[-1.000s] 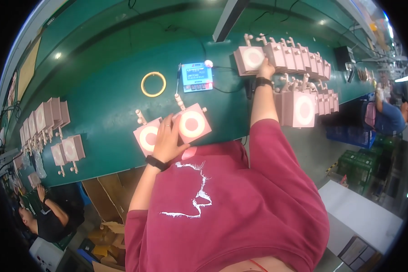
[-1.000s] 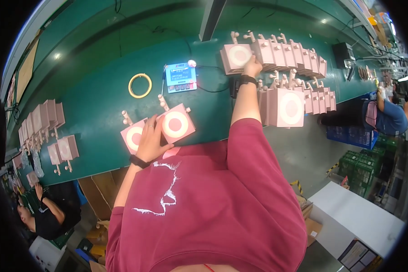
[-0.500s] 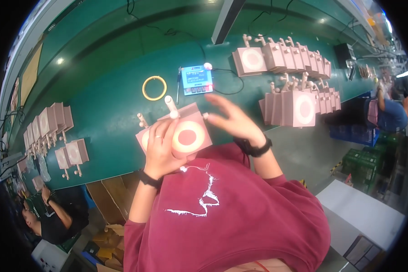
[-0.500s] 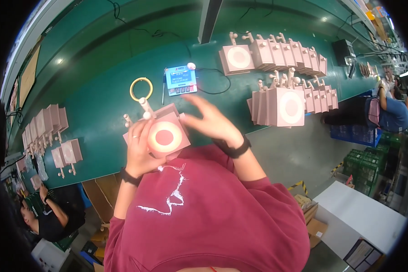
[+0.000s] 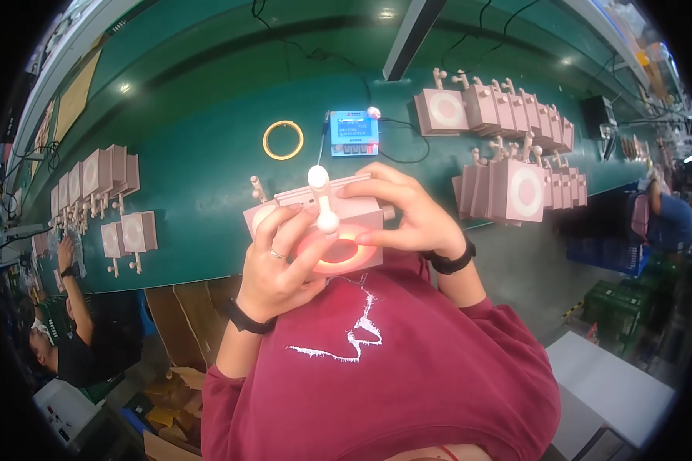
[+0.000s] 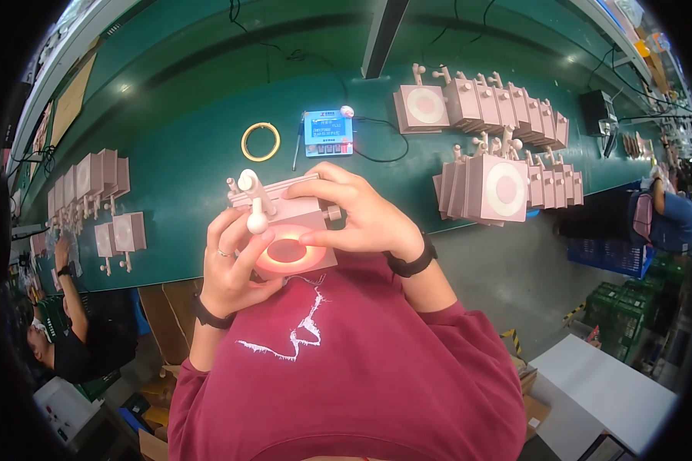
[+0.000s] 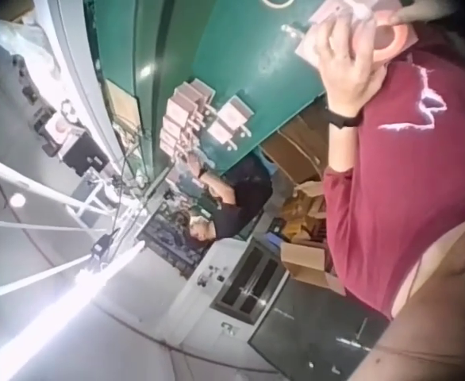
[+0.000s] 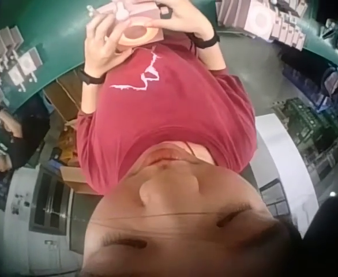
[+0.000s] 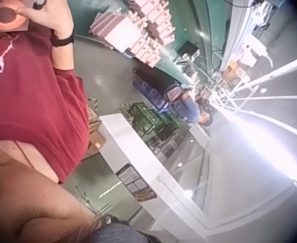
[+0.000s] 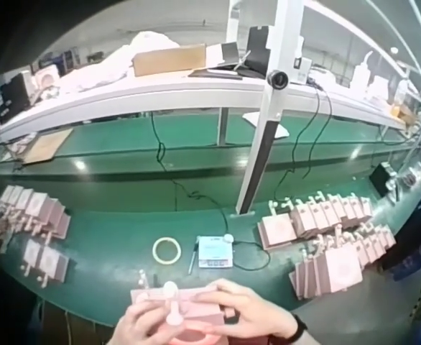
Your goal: The person picks up pink boxes, places them on a testing device, and presses a button on the side. After the boxes light up, the person removes them from the device and stacks them on the workbench.
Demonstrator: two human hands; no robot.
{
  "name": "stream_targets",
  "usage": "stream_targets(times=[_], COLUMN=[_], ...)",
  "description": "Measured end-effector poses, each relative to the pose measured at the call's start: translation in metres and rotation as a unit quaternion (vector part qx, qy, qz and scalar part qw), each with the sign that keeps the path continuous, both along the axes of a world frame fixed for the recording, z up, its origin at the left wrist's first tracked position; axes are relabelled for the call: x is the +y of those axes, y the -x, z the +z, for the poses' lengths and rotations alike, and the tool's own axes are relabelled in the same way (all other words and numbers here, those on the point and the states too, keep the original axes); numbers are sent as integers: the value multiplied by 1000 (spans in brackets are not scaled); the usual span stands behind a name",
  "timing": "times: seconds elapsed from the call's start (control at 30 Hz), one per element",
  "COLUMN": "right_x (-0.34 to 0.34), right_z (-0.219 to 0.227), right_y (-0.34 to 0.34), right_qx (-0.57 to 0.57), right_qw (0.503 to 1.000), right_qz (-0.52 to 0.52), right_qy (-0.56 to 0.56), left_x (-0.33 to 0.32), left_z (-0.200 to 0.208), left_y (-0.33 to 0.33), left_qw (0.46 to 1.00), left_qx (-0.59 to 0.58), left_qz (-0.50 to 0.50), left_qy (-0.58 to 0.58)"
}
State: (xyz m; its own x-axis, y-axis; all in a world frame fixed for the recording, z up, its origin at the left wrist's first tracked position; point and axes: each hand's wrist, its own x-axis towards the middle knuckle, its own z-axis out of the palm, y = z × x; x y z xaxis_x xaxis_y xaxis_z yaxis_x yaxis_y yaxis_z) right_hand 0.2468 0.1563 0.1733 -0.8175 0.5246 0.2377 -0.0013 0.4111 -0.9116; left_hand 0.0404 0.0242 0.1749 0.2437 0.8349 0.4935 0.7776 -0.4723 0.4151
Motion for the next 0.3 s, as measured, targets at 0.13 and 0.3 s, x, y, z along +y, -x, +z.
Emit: stream_targets(times=[0.13,0.3], right_x=[-10,-16], right_z=[-1,-15], right_y=[-1,-7], right_qx=[-4,1], right_qw=[999,997], right_qz=[-20,-59], right_qy=[49,45], left_x=[-3,-6], left_z=[-1,-4], left_y=[-4,-9], left_qw=[1000,998], left_qx=[-19,-53], left_qz=[7,24], left_qy=[14,28])
